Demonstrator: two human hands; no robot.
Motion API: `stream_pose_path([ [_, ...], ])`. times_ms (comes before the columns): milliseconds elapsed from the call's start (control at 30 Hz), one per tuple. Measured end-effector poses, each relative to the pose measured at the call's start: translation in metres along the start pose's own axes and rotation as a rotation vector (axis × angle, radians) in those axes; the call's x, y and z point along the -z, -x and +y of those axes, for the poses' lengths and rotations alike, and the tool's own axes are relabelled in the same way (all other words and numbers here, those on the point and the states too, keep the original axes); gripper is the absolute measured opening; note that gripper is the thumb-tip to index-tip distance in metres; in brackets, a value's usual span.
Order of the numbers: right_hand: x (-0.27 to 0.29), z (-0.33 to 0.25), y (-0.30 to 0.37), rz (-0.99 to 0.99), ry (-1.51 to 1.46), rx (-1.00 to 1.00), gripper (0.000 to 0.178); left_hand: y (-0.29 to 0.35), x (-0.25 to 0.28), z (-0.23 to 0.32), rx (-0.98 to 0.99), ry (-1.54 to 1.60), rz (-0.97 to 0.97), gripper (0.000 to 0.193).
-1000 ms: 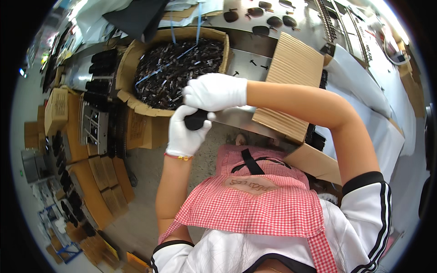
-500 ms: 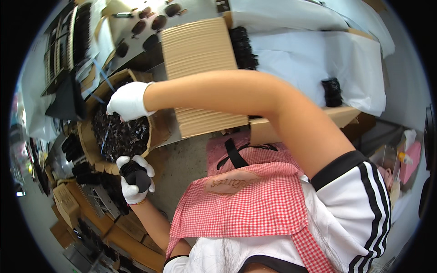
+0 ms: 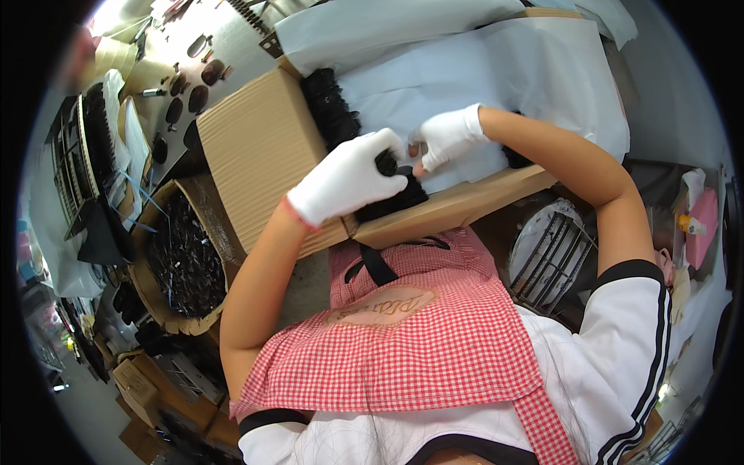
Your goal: The person repeatedly picks small black circular parts and places them into slots on metal racks. They handle the racks, lift them, and arrange them on the table. The person also moves a cardboard box and organizes parts on the work surface.
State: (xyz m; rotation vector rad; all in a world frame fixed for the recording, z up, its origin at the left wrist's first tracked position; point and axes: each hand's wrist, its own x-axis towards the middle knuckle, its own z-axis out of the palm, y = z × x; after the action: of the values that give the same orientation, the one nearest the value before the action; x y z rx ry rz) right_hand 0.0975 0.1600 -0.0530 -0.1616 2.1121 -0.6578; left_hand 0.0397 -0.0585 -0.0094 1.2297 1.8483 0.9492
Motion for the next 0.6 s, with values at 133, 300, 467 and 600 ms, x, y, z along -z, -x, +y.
stream_pose_path([
  [133, -0.03, 0.02, -0.004, -0.008, -0.204, 0.133, 0.071, -0.057, -0.009, -0.014, 0.227, -0.265, -0.314, 0.038],
  [300, -0.044, 0.036, -0.004, -0.086, -0.375, 0.153, 0.068, -0.08, -0.016, -0.037, 0.245, -0.231, -0.548, 0.047],
  [467, -0.026, 0.048, 0.014, 0.013, -0.362, 0.139, 0.062, -0.085, -0.033, -0.048, 0.219, -0.285, -0.57, 0.055],
  [600, 0.02, 0.044, 0.021, 0.288, -0.259, 0.313, 0.047, -0.074, -0.054, -0.044, 0.342, -0.258, -0.406, 0.059],
])
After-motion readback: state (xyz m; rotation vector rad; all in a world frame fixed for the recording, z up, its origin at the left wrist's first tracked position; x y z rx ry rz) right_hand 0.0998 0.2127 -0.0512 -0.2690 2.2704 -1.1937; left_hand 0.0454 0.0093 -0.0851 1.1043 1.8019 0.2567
